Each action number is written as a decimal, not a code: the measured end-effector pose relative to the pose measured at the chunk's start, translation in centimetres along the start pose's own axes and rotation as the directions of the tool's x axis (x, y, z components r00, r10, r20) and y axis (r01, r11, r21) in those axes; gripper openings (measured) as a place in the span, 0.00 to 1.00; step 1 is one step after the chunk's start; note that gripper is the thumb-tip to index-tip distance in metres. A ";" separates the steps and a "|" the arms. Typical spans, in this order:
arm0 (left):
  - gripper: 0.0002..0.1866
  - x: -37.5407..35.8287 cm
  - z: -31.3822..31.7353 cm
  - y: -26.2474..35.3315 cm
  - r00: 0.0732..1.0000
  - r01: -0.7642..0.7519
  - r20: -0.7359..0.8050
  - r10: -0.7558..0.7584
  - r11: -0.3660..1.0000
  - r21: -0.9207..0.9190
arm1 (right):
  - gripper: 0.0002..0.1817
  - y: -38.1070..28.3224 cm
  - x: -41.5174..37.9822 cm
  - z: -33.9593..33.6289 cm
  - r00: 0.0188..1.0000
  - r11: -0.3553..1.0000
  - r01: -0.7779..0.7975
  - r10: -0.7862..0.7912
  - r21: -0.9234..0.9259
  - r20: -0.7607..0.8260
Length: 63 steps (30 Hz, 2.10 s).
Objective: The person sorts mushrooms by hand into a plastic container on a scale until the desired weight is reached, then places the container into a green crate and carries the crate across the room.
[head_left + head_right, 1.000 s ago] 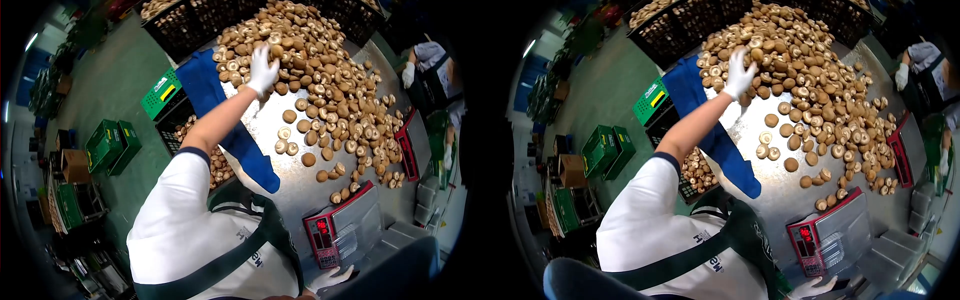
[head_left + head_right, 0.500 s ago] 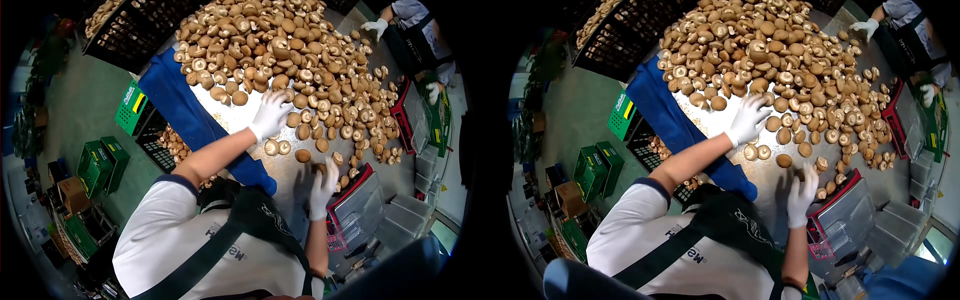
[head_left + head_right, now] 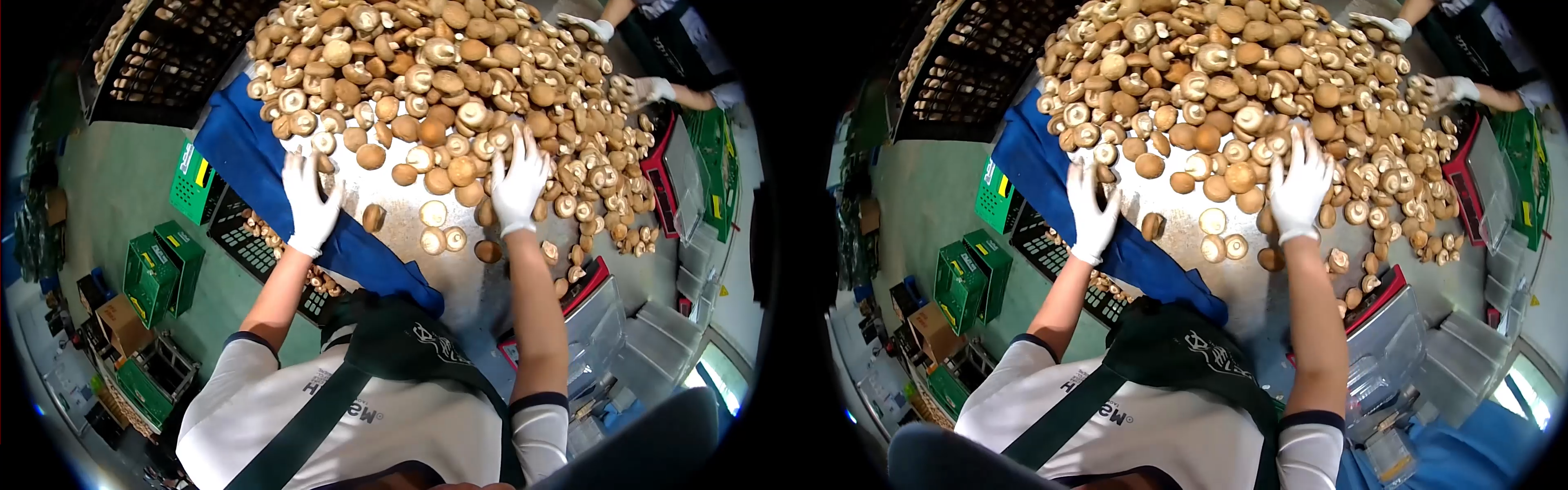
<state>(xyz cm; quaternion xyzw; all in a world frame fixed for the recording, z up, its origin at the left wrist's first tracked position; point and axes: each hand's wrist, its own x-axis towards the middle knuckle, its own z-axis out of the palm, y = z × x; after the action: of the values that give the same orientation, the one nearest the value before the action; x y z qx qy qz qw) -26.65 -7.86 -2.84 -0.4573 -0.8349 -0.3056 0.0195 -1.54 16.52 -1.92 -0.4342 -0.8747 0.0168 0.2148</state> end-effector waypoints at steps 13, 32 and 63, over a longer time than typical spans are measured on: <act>0.30 -8.0 5.7 15.5 0.687 -0.280 0.418 0.594 0.747 -0.602 | 0.32 -2.7 -19.3 -8.5 0.886 0.818 -0.453 0.458 0.354 0.074; 0.43 -3.0 9.9 13.5 0.981 0.120 0.194 -0.011 0.819 -0.561 | 0.32 -0.2 -8.3 -0.3 0.762 0.622 -0.553 0.647 0.554 0.036; 0.15 3.7 0.0 8.0 0.912 0.259 0.402 -0.087 0.880 -0.399 | 0.25 -3.8 -24.8 -9.0 0.855 0.736 -0.506 0.498 0.450 0.148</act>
<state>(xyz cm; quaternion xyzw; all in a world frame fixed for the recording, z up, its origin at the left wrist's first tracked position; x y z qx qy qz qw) -22.62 -1.91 2.23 -0.4212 -0.7694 -0.3960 -0.2718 12.28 -6.31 -1.91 -0.5874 -0.6956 0.2909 0.2940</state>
